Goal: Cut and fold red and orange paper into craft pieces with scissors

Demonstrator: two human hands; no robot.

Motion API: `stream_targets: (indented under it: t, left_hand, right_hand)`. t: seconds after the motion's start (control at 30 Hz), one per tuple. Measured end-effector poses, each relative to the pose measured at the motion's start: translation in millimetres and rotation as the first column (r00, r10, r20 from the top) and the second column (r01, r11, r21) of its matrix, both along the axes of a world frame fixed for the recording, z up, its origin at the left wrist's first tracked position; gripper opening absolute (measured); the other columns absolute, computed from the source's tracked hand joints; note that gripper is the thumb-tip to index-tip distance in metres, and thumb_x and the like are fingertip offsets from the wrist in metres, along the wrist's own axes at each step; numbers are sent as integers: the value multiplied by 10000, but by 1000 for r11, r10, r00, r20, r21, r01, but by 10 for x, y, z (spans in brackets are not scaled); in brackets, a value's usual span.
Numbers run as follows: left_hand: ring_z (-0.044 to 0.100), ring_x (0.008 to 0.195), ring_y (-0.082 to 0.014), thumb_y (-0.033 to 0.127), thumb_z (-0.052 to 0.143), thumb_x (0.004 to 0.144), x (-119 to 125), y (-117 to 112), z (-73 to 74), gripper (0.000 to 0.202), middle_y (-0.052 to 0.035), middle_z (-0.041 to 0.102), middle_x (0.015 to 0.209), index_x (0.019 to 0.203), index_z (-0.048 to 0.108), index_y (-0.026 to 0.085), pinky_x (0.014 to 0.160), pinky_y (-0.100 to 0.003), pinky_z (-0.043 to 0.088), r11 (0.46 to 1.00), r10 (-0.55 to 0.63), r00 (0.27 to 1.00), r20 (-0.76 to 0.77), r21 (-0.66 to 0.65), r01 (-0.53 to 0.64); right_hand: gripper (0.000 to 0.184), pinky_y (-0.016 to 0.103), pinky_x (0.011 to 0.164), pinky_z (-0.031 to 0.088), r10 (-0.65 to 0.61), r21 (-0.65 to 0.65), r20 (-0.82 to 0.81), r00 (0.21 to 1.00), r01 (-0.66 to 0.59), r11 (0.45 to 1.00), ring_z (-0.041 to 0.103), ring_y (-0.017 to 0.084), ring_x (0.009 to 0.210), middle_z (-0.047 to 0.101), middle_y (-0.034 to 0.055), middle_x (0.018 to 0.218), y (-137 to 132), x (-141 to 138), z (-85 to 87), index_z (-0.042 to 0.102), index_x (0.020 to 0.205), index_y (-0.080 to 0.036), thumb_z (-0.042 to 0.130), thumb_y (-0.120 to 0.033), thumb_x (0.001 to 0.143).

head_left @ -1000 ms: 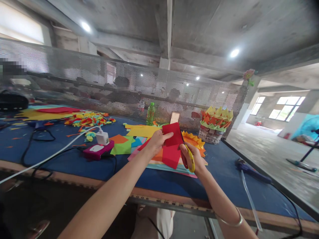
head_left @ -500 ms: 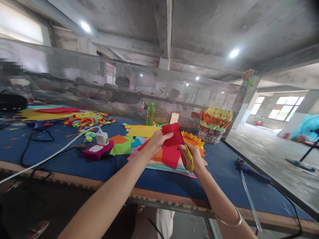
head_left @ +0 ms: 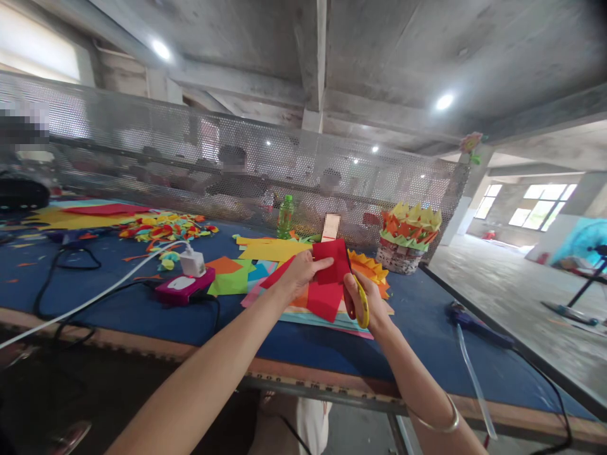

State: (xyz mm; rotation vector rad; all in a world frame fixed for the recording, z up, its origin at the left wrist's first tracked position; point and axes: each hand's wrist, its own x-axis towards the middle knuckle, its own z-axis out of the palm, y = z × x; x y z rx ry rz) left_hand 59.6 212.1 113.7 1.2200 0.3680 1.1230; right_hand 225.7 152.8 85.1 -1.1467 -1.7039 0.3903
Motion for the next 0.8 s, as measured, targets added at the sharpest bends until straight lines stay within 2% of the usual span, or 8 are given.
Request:
stream_targets:
  t: [0.17, 0.5, 0.8]
  left_hand:
    - [712, 688, -212, 266, 855, 642, 20, -33, 5, 337, -96, 768, 818, 911, 725, 111, 679, -319, 541, 999, -5, 1000, -25, -47, 4]
    - [710, 652, -224, 289, 862, 629, 15, -51, 15, 361, -105, 759, 791, 899, 716, 99, 660, -336, 552, 998, -25, 999, -25, -61, 24]
    - [720, 710, -212, 262, 846, 661, 23, -5, -28, 337, -108, 765, 858, 933, 716, 112, 720, -317, 553, 999, -32, 999, -13, -23, 32]
  right_hand:
    - [453, 237, 398, 297, 20, -37, -48, 999, -22, 999, 401, 100, 344, 450, -73, 408, -4, -16, -4, 421, 692, -248, 414, -625, 942]
    - [480, 240, 399, 263, 15, -19, -104, 994, -17, 1000, 361, 88, 360, 415, -73, 402, 25, -15, -24, 420, 651, -237, 467, -633, 917]
    - [493, 230, 398, 222, -29, -6, -147, 989, 28, 1000, 331, 79, 408, 377, -76, 475, 94, -14, -69, 402, 650, -228, 508, -648, 884]
